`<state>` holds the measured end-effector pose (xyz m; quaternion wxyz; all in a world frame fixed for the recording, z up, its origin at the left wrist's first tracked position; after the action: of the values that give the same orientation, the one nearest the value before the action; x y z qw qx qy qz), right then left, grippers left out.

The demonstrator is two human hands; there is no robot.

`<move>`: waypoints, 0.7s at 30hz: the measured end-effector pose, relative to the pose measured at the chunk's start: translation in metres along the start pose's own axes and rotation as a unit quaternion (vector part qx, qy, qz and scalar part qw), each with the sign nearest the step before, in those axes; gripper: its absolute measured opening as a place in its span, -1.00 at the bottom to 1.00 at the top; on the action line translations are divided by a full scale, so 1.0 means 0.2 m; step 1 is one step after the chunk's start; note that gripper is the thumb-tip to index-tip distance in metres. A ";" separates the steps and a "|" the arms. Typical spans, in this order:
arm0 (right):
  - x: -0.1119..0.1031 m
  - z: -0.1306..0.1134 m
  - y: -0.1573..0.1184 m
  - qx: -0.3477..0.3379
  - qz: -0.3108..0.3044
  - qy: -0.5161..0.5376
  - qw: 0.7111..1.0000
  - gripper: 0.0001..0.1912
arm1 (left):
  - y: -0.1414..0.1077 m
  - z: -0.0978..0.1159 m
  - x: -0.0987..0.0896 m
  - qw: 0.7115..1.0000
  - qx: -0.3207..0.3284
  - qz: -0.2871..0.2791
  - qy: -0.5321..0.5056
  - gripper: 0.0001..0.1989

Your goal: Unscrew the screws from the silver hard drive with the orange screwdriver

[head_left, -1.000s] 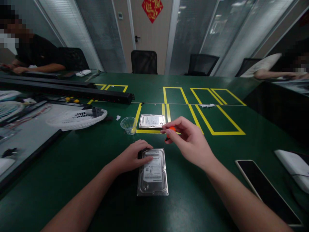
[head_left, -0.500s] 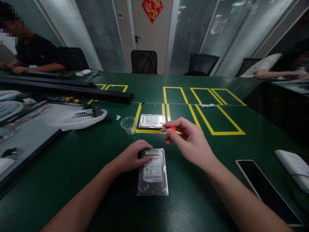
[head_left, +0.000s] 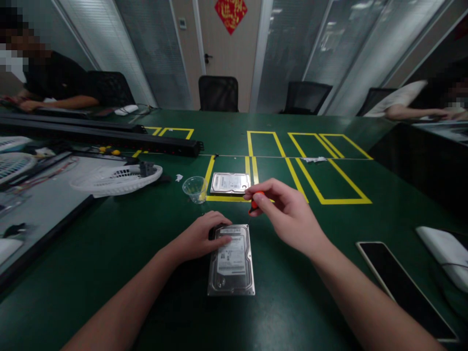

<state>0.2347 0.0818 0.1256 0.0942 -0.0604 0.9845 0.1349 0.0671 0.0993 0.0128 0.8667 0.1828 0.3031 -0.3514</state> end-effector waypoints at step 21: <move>-0.01 0.00 0.00 -0.006 0.006 -0.007 1.000 -0.76 | 0.00 -0.01 0.00 1.000 0.001 0.003 -0.001 -0.70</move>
<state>0.2364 0.0819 0.1260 0.0998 -0.0546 0.9834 0.1417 0.0656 0.1000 0.0106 0.8680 0.1843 0.3016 -0.3489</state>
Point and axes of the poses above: each hand's wrist, its own y-axis towards the middle knuckle, its own x-axis out of the palm, z = x × y, the point moved 10 cm from there along y, towards the middle knuckle, and after that the axes turned 2 degrees about -y, right-handed, at the moved point
